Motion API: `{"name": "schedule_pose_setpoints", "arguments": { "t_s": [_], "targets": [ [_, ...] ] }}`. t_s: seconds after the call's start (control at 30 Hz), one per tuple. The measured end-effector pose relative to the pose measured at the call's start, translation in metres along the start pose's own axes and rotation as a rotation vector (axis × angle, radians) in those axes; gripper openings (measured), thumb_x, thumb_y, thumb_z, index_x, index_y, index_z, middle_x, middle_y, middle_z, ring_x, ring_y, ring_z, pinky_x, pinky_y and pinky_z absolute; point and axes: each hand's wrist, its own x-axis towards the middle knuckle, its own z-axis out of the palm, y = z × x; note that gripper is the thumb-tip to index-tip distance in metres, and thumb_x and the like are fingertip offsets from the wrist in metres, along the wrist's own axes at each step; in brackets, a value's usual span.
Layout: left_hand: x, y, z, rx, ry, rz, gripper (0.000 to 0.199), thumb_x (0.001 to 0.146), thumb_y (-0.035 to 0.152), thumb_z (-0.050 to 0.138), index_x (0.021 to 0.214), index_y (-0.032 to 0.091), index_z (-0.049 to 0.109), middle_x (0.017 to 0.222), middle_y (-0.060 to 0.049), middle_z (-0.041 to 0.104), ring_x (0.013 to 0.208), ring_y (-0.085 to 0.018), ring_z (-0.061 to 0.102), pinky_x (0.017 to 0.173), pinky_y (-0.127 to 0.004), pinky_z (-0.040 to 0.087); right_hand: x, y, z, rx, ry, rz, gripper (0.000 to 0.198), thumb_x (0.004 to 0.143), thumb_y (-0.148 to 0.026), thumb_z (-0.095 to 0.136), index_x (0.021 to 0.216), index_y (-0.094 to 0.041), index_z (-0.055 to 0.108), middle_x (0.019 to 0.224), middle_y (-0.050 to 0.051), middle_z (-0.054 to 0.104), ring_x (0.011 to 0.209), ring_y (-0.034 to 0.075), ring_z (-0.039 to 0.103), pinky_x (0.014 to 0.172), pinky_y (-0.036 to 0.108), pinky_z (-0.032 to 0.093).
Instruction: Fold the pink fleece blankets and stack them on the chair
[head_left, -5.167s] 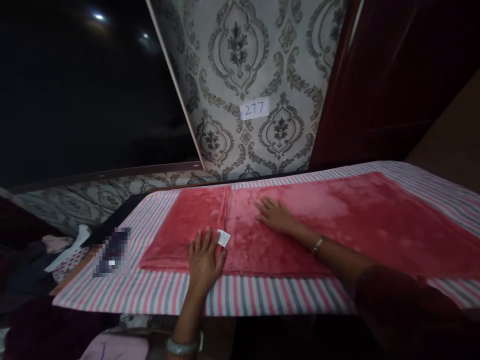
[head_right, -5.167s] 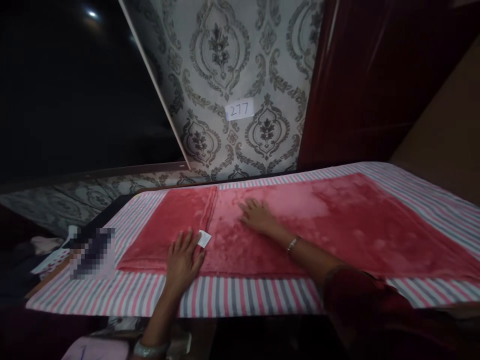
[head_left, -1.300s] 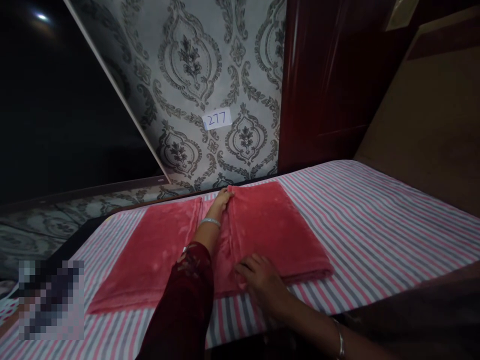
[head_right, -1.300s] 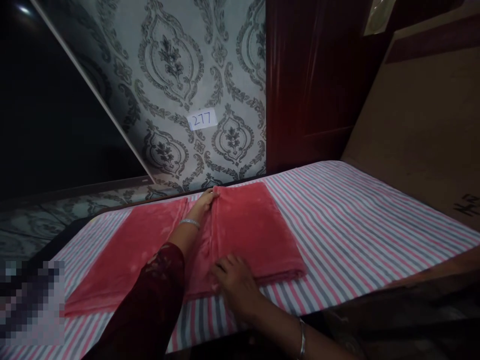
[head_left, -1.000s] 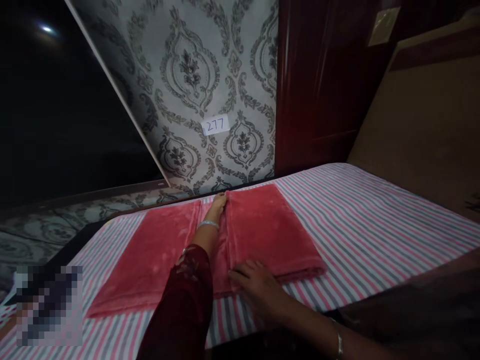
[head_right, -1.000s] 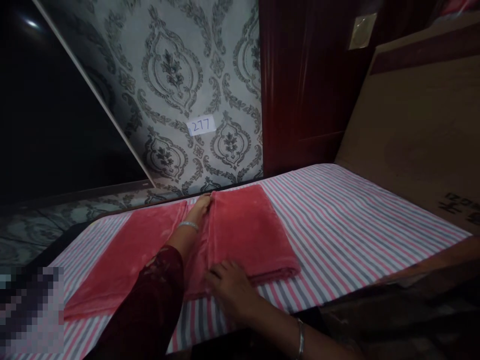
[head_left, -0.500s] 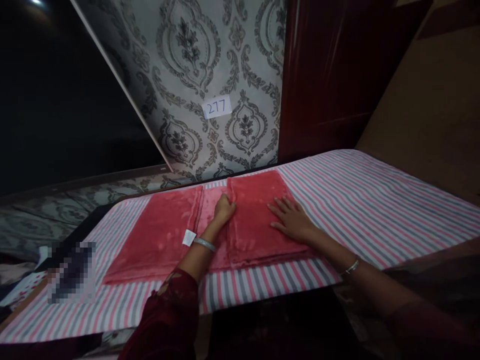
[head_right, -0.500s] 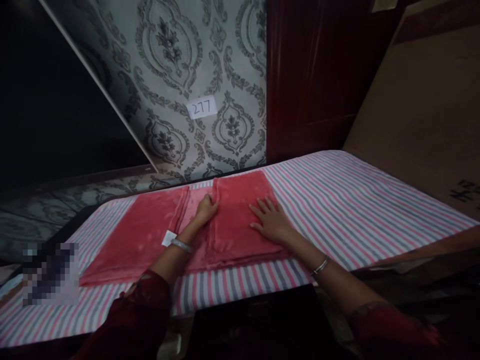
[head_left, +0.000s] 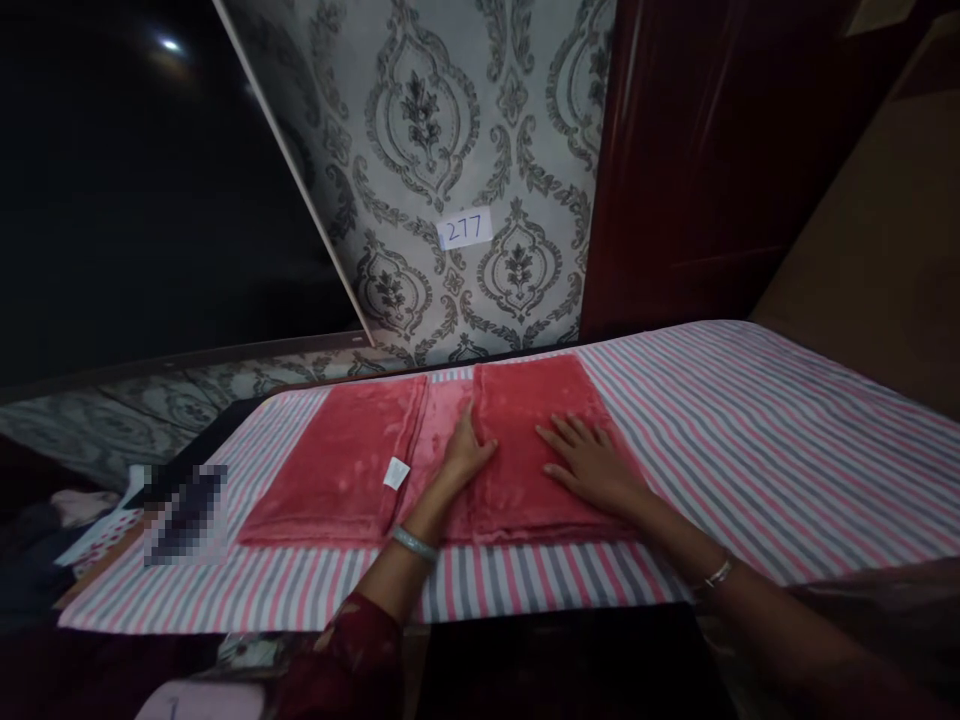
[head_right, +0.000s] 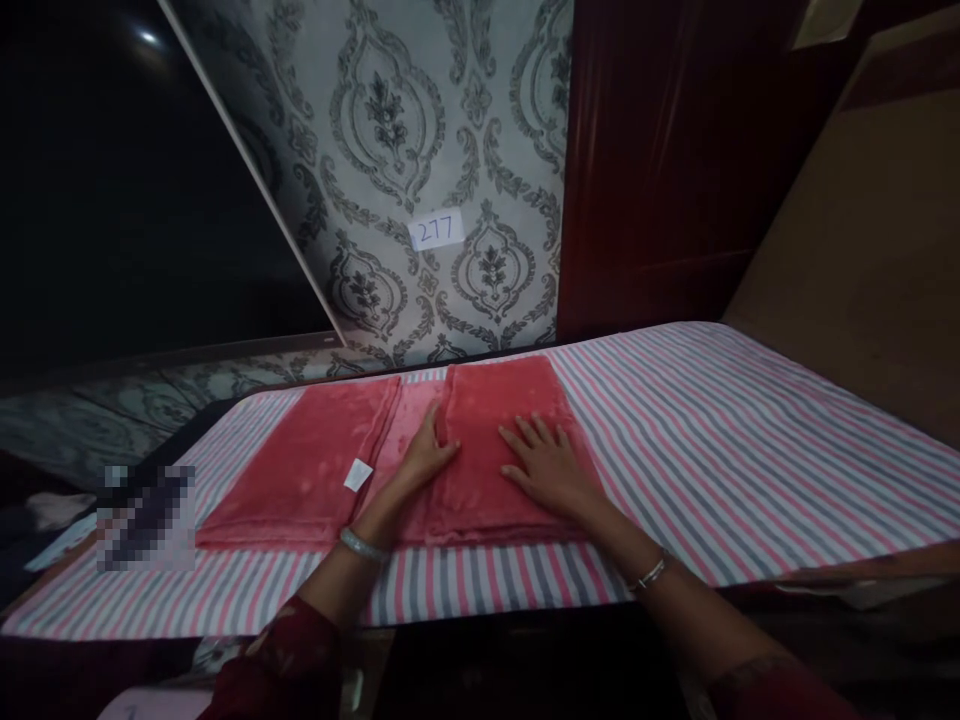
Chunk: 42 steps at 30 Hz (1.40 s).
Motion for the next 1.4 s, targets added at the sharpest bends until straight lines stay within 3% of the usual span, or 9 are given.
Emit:
{"name": "schedule_pose_setpoints", "arguments": {
  "t_s": [0.17,0.27,0.37,0.47,0.63,0.83,1.07,1.3,1.4],
  "targets": [
    [-0.029,-0.005,0.004,0.015,0.002,0.026,0.078,0.065,0.013,0.074,0.139,0.015,0.051,0.15,-0.018,0.05,0.145,-0.033,0.041,0.123,-0.045,0.028,0.0,-0.011,0.005,-0.009,-0.032,0.009,0.062,0.099,-0.055,0.047,0.157,-0.033,0.039,0.165,0.011,0.031,0.151,0.038,0.025,0.115,0.067,0.022],
    [-0.043,-0.009,0.005,-0.019,0.017,0.039,0.078,0.067,0.015,0.071,0.141,0.017,0.049,0.153,-0.015,0.049,0.145,-0.03,0.041,0.124,-0.044,0.027,0.02,-0.006,-0.014,0.062,-0.046,0.001,0.053,0.098,-0.045,0.051,0.148,-0.027,0.052,0.154,0.013,0.049,0.142,0.036,0.042,0.115,0.06,0.028],
    [-0.059,-0.011,0.002,-0.006,0.011,0.026,0.082,0.067,0.018,0.07,0.145,0.017,0.046,0.153,-0.015,0.049,0.144,-0.03,0.043,0.123,-0.044,0.028,0.062,0.0,-0.034,0.191,0.017,-0.006,0.045,0.098,-0.031,0.049,0.14,-0.02,0.061,0.142,0.014,0.061,0.131,0.029,0.055,0.115,0.045,0.035],
    [-0.075,-0.01,-0.003,0.061,-0.012,0.023,0.085,0.069,0.022,0.069,0.149,0.013,0.042,0.153,-0.019,0.049,0.142,-0.032,0.046,0.121,-0.047,0.033,0.115,0.006,-0.039,0.294,0.03,0.032,0.047,0.097,-0.024,0.045,0.142,-0.017,0.059,0.145,0.012,0.058,0.135,0.026,0.052,0.114,0.039,0.038],
    [-0.097,-0.01,-0.007,0.159,-0.088,0.04,0.089,0.074,0.029,0.064,0.156,0.012,0.033,0.157,-0.018,0.045,0.146,-0.031,0.042,0.122,-0.047,0.032,0.191,0.02,-0.025,0.315,-0.003,0.117,0.051,0.099,-0.021,0.042,0.148,-0.015,0.053,0.147,0.013,0.057,0.134,0.025,0.055,0.11,0.037,0.043],
    [-0.111,-0.017,-0.004,0.181,-0.139,-0.01,0.085,0.078,0.02,0.056,0.159,0.021,0.032,0.16,-0.01,0.043,0.146,-0.026,0.042,0.122,-0.043,0.034,0.246,0.02,0.002,0.326,-0.078,0.155,0.047,0.099,-0.031,0.047,0.14,-0.014,0.061,0.141,0.014,0.062,0.128,0.025,0.059,0.102,0.032,0.046],
    [-0.115,-0.02,-0.01,0.104,-0.169,-0.071,0.081,0.08,0.015,0.051,0.159,0.025,0.034,0.163,-0.005,0.037,0.151,-0.022,0.034,0.125,-0.043,0.03,0.278,0.012,0.016,0.364,-0.103,0.134,0.029,0.09,-0.026,0.055,0.097,-0.013,0.08,0.092,0.008,0.078,0.087,0.021,0.069,0.078,0.026,0.05],
    [-0.116,-0.024,-0.028,0.195,-0.133,-0.048,0.081,0.081,0.018,0.053,0.159,0.025,0.033,0.159,-0.007,0.045,0.144,-0.026,0.045,0.12,-0.045,0.039,0.276,-0.008,0.017,0.336,-0.067,0.121,0.028,0.095,-0.022,0.053,0.106,-0.014,0.077,0.109,0.009,0.077,0.101,0.021,0.069,0.085,0.024,0.048],
    [-0.112,-0.014,-0.036,0.32,-0.036,0.007,0.077,0.084,0.026,0.056,0.158,0.024,0.036,0.155,-0.013,0.049,0.141,-0.033,0.048,0.115,-0.052,0.042,0.266,-0.016,0.011,0.3,-0.057,0.109,0.034,0.099,-0.026,0.05,0.123,-0.015,0.071,0.125,0.012,0.072,0.115,0.024,0.065,0.096,0.029,0.047]
  ]
}}
